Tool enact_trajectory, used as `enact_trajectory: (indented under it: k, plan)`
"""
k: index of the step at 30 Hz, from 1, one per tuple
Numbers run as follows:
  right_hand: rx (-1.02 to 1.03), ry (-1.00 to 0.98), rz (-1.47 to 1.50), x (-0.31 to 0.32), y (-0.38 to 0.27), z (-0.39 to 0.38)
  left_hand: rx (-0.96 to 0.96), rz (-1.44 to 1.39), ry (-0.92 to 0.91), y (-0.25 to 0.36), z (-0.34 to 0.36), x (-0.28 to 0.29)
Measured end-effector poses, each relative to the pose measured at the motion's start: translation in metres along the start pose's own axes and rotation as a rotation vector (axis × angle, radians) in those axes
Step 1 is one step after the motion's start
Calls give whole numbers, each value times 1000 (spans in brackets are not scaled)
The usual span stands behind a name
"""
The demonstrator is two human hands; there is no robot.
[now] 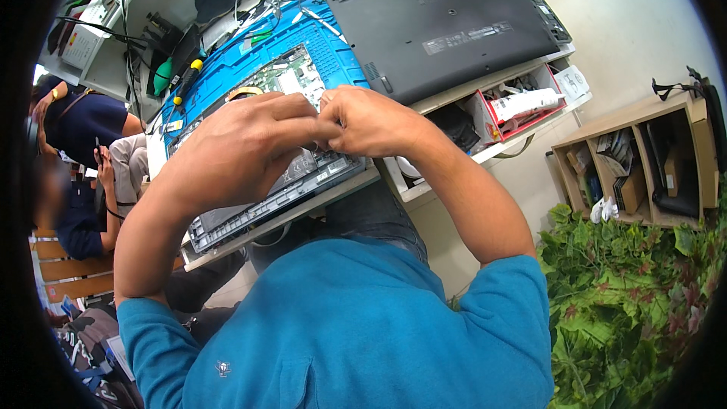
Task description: The person uses a screwdriver to remove screws from the bottom case of a laptop. They then remove the case to expose the internal components, disconnect the battery connector, and remove the battery pack. Finally, they open the laptop lid to access the screen assembly.
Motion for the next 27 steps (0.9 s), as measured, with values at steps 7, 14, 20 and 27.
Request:
enact_trajectory:
  k: [7, 14, 20, 27]
  plan:
    - [-3, -1, -16, 0, 0, 0, 78, 53, -39, -5, 1, -3]
    - [12, 11, -6, 0, 1, 2, -41, -5, 19, 3, 3, 0]
    - [39, 20, -13, 1, -5, 0, -134, -43, 48, 1, 1, -4]
    - [64, 77, -21, 1, -8, -7, -144, -53, 81, -2, -6, -3]
Point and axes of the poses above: each hand's wrist, its own z-axis towards the middle knuckle, its own x-axis out of the back of the hand, y = z × x, the point moved 7 cm from there along z, towards the middle knuckle, and after that the axes turned 14 degrees about y, right-handed, at the moved point
